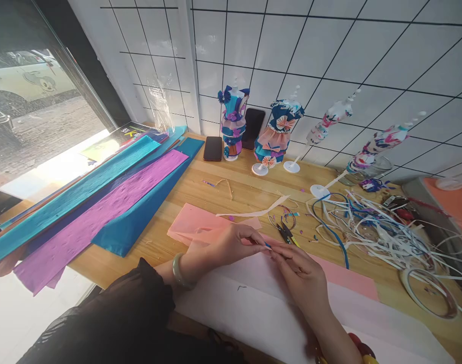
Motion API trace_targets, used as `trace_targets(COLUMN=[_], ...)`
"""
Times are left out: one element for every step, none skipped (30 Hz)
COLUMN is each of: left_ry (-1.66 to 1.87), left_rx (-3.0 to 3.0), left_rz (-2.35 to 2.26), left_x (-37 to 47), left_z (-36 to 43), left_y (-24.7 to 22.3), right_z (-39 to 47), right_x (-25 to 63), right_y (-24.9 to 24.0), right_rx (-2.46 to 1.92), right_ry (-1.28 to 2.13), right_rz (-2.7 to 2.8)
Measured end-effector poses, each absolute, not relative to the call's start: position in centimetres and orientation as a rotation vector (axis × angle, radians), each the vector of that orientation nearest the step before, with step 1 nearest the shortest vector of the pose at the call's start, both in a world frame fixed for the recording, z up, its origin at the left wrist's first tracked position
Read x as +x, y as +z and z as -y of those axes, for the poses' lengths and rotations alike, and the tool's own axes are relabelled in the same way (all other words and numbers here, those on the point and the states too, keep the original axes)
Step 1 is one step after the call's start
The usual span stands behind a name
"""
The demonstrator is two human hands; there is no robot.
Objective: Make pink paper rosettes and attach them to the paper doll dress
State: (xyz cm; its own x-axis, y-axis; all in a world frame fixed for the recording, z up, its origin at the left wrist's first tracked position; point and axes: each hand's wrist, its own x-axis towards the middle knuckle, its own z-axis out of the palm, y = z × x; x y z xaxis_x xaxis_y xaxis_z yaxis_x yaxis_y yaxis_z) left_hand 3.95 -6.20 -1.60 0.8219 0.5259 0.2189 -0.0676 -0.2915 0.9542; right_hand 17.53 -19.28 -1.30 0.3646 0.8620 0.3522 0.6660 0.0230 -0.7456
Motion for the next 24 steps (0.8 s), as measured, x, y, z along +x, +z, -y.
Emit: trace_targets(left_ry=[0.599, 0.591, 0.580, 0.571, 0.561, 0.555, 0.552, 0.546, 0.540, 0.534, 0.529, 0.526, 0.523, 0.521, 0.522, 0.523, 0.529, 0.536, 0.543, 0.546, 0.546, 0.541, 0.537, 0.539], left_rx=[1.776, 1.771, 1.766, 1.757, 1.748, 1.738, 1.728, 1.719, 1.711, 1.704, 1.699, 1.695, 1.694, 1.696, 1.695, 1.695, 1.695, 1.698, 1.703, 1.706, 1.708, 1.707, 1.702, 1.697], left_rz=[-0.361, -0.368, -0.372, -0.373, -0.371, -0.369, -0.371, -0.373, -0.379, -0.385, -0.395, -0.406, -0.416, -0.422, -0.421, -0.418, -0.417, -0.420, -0.426, -0.436, -0.439, -0.431, -0.418, -0.409], left_x=[3.97, 3.98, 3.98, 3.98, 3.98, 3.98, 3.99, 3.99, 3.99, 4.00, 4.00, 4.01, 4.02, 4.02, 4.02, 4.03, 4.03, 4.03, 4.04, 4.04, 4.05, 4.06, 4.07, 4.09], left_z=[6.18, 6.17, 6.16, 6.14, 6.13, 6.13, 6.13, 6.13, 6.14, 6.15, 6.16, 6.18, 6.20, 6.22, 6.25, 6.27, 6.30, 6.33, 6.36, 6.38, 6.41, 6.43, 6.45, 6.47], left_y=[-1.54, -1.44, -1.30, -1.14, -0.98, -0.84, -0.73, -0.66, -0.63, -0.64, -0.69, -0.77, -0.89, -1.02, -1.17, -1.31, -1.44, -1.53, -1.59, -1.60, -1.57, -1.50, -1.41, -1.32], right_z=[19.28, 19.28, 19.28, 19.28, 19.28, 19.28, 19.28, 19.27, 19.27, 19.26, 19.25, 19.25, 19.24, 19.23, 19.22, 19.21, 19.20, 19.19, 19.18, 19.17, 19.15, 19.14, 19.12, 19.10], right_x=[17.48, 17.44, 17.40, 17.36, 17.33, 17.31, 17.29, 17.29, 17.28, 17.28, 17.27, 17.27, 17.26, 17.25, 17.24, 17.23, 17.21, 17.20, 17.19, 17.19, 17.19, 17.21, 17.24, 17.28], right_y=[-1.28, -1.25, -1.23, -1.22, -1.21, -1.21, -1.21, -1.21, -1.21, -1.21, -1.20, -1.18, -1.15, -1.12, -1.10, -1.07, -1.06, -1.06, -1.07, -1.10, -1.14, -1.20, -1.26, -1.33], right_rx=[-1.710, -1.715, -1.721, -1.725, -1.730, -1.735, -1.739, -1.740, -1.740, -1.739, -1.738, -1.737, -1.737, -1.740, -1.743, -1.746, -1.751, -1.758, -1.766, -1.774, -1.783, -1.790, -1.795, -1.797], right_ry=[0.270, 0.279, 0.292, 0.306, 0.323, 0.338, 0.353, 0.367, 0.380, 0.391, 0.401, 0.408, 0.414, 0.421, 0.429, 0.441, 0.453, 0.467, 0.483, 0.497, 0.509, 0.517, 0.520, 0.519], right_rz=[1.349, 1.331, 1.313, 1.293, 1.276, 1.261, 1.247, 1.236, 1.229, 1.221, 1.213, 1.205, 1.200, 1.199, 1.198, 1.195, 1.187, 1.174, 1.158, 1.139, 1.122, 1.113, 1.111, 1.117])
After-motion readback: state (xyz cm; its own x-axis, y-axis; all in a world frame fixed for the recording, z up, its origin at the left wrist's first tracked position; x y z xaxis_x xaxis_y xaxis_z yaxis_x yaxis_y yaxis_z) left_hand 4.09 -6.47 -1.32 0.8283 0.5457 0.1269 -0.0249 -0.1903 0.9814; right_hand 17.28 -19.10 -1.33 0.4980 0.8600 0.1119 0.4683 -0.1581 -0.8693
